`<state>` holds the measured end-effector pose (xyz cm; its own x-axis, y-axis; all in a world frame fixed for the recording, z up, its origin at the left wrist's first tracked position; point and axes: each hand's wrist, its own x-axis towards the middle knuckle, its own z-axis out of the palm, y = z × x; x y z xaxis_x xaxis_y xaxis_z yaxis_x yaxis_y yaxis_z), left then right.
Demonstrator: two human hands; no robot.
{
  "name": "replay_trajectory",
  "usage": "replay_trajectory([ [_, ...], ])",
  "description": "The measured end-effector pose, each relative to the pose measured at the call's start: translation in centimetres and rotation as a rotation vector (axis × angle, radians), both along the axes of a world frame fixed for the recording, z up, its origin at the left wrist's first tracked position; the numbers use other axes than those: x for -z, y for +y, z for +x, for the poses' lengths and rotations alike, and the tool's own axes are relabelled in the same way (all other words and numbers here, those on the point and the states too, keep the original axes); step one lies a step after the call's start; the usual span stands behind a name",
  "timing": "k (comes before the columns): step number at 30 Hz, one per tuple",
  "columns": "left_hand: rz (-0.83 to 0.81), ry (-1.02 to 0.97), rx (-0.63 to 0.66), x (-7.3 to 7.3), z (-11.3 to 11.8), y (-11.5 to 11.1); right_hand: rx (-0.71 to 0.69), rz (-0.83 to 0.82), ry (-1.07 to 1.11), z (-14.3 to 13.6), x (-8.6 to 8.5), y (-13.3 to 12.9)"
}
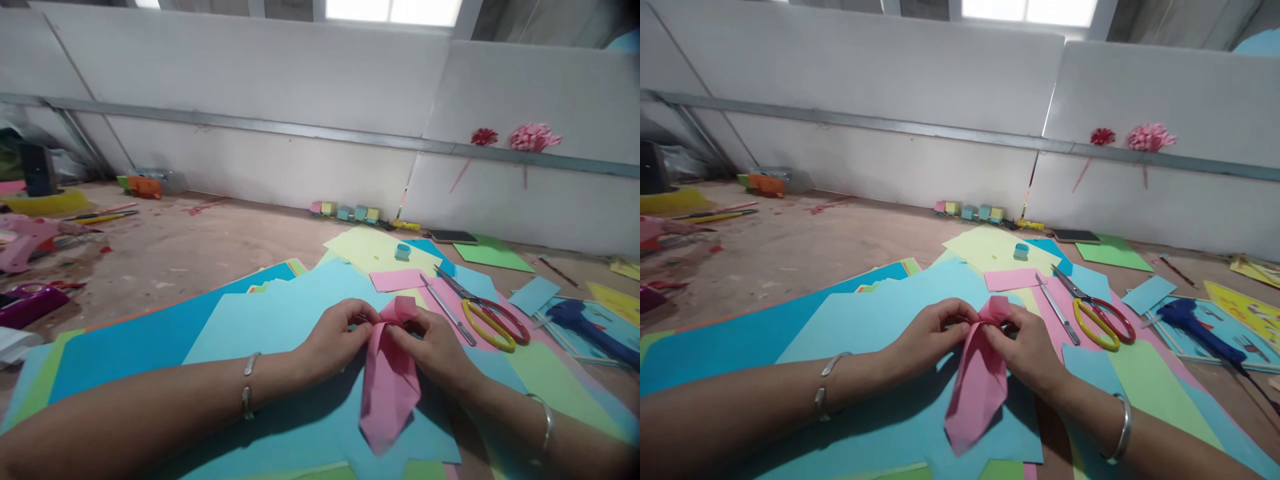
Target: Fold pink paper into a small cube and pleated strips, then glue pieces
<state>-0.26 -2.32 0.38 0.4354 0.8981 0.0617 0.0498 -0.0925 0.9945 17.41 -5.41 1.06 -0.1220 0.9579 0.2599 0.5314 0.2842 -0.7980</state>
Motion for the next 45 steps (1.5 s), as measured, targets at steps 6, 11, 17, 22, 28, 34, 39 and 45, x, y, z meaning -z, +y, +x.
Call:
replay_trajectory([
  [6, -0.520, -0.326, 0.148, -0.1, 0.2, 0.0, -0.075, 0.173, 0.128, 0.2, 0.2, -0.2],
  [11, -0.976, -0.431, 0.354, 0.2, 0.3, -0.1, -0.064, 0.194, 0.156, 0.0, -0.2, -0.8],
  [17, -0.924, -0.353, 0.388, 0.6, 0.2, -0.5, -0.065, 0.083, 0.156, -0.4, -1.4, -1.3],
  [22, -0.650, -0.415, 0.415, 0.5, 0.4, -0.9, -0.069, -0.020, 0.038, -0.2, -1.8, -1.2],
  [28, -0.301, -0.117, 0.383, -0.6, 0.2, -1.2, -0.016, 0.017, -0.089, -0.3, -1.1, -1.1],
  [34, -0.287, 0.020, 0.296, -1.0, 0.3, -1.5, -0.124, 0.198, -0.046, -0.4, -0.5, -1.3],
  [39, -0.291, 0.007, 0.276, -1.1, 0.3, -1.8, -0.181, 0.345, -0.156, -0.2, -0.6, -1.5],
  [45, -0.299, -0.062, 0.228, -0.4, 0.0, -1.5, -0.274, 0.569, -0.399, 0.2, -1.2, -1.5],
])
